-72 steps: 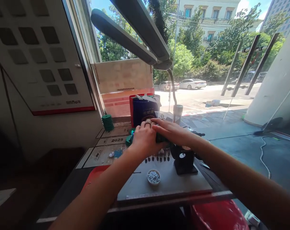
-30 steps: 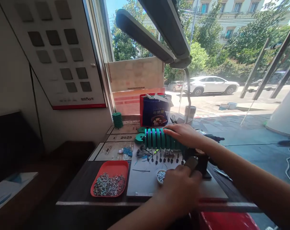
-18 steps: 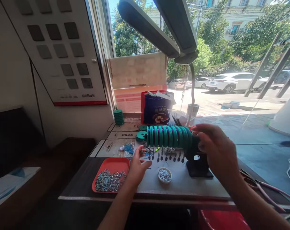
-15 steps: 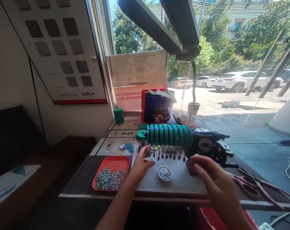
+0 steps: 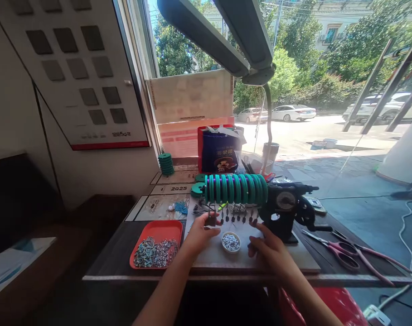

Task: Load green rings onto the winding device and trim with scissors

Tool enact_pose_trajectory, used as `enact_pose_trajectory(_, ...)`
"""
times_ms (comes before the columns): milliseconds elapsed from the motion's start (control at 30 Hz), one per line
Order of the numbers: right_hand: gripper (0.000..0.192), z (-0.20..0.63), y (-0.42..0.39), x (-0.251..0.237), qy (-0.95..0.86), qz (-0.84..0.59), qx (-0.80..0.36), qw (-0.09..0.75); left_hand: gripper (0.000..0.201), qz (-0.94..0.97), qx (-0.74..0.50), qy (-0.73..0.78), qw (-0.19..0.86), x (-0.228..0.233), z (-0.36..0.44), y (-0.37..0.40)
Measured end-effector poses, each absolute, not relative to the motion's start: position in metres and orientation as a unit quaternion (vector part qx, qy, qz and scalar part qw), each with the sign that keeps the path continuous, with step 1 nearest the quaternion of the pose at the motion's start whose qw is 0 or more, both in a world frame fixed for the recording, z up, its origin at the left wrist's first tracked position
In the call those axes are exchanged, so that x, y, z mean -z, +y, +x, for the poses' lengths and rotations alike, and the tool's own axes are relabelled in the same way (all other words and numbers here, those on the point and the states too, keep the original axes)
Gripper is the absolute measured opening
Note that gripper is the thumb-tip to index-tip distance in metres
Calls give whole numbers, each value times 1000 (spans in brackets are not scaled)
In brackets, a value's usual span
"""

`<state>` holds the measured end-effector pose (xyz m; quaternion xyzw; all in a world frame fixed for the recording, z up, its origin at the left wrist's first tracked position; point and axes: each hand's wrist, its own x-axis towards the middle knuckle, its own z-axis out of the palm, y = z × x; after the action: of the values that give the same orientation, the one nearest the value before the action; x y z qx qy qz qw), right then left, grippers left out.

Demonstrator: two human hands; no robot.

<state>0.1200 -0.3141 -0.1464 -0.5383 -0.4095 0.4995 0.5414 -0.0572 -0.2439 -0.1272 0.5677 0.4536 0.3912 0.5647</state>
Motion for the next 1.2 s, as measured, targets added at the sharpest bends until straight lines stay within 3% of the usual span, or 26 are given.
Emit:
enact_pose_trajectory(300, 58, 112, -290, 141, -437, -530, -524, 504, 58, 600, -380, 448, 543, 131, -46, -236)
enact_pose_trajectory(400, 64, 115, -301, 142, -435, -543, -509, 506, 65, 605, -384, 465, 520, 127, -47, -235)
enact_pose_trajectory(533, 56, 121, -329, 151, -474, -608, -362, 524, 74, 590, -427, 521, 445, 119, -57, -248)
enact_pose_trajectory(633, 47, 116, -335, 159, -555, -662, -200, 463, 72, 576, -458, 555, 389, 115, -62, -266)
enact_pose_trajectory(867, 57, 86, -313, 163, -674, -671, -92, 294, 60, 560, -467, 588, 351, 116, -64, -289)
enact_pose_trajectory(1200, 54, 88, -321, 160, -636, -688, -108, 334, 51, 577, -481, 568, 337, 124, -68, -287)
